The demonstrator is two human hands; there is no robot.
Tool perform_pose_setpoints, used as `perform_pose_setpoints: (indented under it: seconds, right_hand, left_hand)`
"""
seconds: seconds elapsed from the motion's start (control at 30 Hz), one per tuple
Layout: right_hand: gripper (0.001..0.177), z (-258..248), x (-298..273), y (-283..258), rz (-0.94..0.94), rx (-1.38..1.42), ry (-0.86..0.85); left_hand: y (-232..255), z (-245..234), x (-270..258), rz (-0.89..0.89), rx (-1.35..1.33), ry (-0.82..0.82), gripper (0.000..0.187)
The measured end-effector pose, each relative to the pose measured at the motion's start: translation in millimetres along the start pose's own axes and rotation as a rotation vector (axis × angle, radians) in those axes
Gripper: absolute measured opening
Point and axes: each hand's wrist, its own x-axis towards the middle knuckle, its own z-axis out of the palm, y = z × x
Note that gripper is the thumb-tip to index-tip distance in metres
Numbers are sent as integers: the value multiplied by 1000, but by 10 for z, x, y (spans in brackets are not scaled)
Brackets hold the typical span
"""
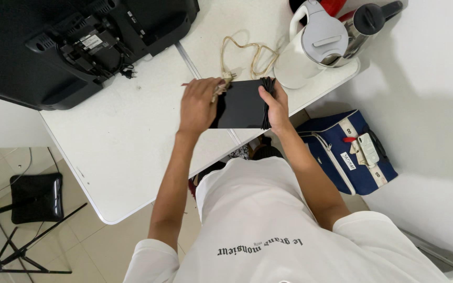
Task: The person wipes the surface of a black electronic device with a patterned cloth. They repeatedly rub the top and sides of the device, turning it over to clean different areas while standing at a white table.
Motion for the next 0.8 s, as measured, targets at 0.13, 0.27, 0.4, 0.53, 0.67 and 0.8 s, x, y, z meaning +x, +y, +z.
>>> perform_pose_setpoints:
  seconds: [0.13, 0.27, 0.4, 0.53, 0.67, 0.8]
  right_hand:
    - [26, -111, 42, 46, -8, -32, 7]
    - [30, 99, 56, 76, -6, 31, -29]
    - [31, 117, 162, -32, 110, 288, 83]
    - [30, 11, 278, 41, 77, 256, 127]
    - [31, 94, 250, 208, 54, 214, 172]
    - [33, 268, 216, 345, 48, 241, 174]
  left_hand:
    - [-210, -3, -160, -179, 33, -76, 33]
    - [187, 299, -83, -71, 78, 7, 48]
    - [490, 137, -103, 52, 97, -25, 63]
    - [441, -63, -199, 44, -16, -86, 51]
    - [275, -37, -143, -100, 188, -39, 48]
    - [457, 276, -88, -311, 310, 67, 60]
